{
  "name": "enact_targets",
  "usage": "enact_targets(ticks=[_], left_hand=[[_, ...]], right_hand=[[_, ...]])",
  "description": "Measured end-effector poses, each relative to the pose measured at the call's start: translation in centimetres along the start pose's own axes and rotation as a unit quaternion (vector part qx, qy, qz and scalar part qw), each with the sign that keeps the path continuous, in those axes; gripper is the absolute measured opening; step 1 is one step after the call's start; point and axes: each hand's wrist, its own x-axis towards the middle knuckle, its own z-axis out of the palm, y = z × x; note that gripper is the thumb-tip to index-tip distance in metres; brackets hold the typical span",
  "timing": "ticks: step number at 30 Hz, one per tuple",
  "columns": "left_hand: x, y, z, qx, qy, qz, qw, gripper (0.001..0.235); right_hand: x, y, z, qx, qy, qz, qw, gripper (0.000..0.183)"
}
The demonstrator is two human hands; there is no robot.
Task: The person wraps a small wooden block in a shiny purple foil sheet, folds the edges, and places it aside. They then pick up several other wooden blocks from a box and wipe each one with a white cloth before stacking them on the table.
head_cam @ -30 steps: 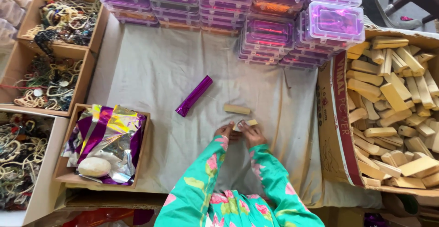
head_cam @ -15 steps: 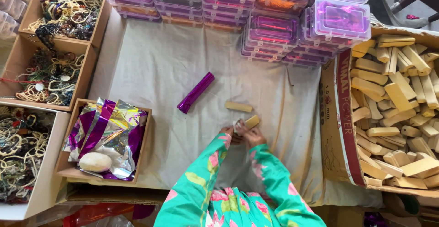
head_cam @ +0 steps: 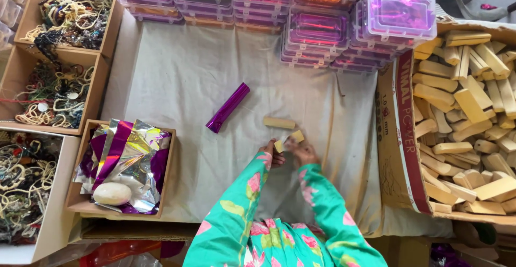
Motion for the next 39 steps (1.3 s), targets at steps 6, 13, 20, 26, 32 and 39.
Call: enact_targets(ticks=[6,13,20,26,32,39], left_hand=[[-1.9,1.8,0.5,0.019,-0.012,-0.024,0.999,0.077],[-6.5,3.2,1.0,0.07,-0.063,0.035,0.995,0.06],[-11.9,7.1,5.3,0.19,-0.077,0.133,0.97,0.062],[-13.7,10.5,7.5,0.497,0.13,0.293,0.806,0.048],[-8.1,7.1,1.5,0.454,0.112,0.52,0.715,0.027],[-3.1,9.6,-0.5,0.574,0.182,0.545,0.583,0.048]], right_hand=[[2.0,-0.4,-5.4,0.033,0.043,0.002,0.999,0.051],[-3.5,2.6,-9.7,0.161,0.116,0.166,0.966,0.034],[-4.0,1.2,-12.3,0.37,0.139,0.25,0.884,0.034],[-4.7,2.9,-11.0,0.339,0.143,0.256,0.894,0.032],[-4.1,2.5,-11.2,0.325,0.127,0.235,0.907,0.032],[-4.1,2.1,-11.2,0.301,0.153,0.253,0.907,0.03]])
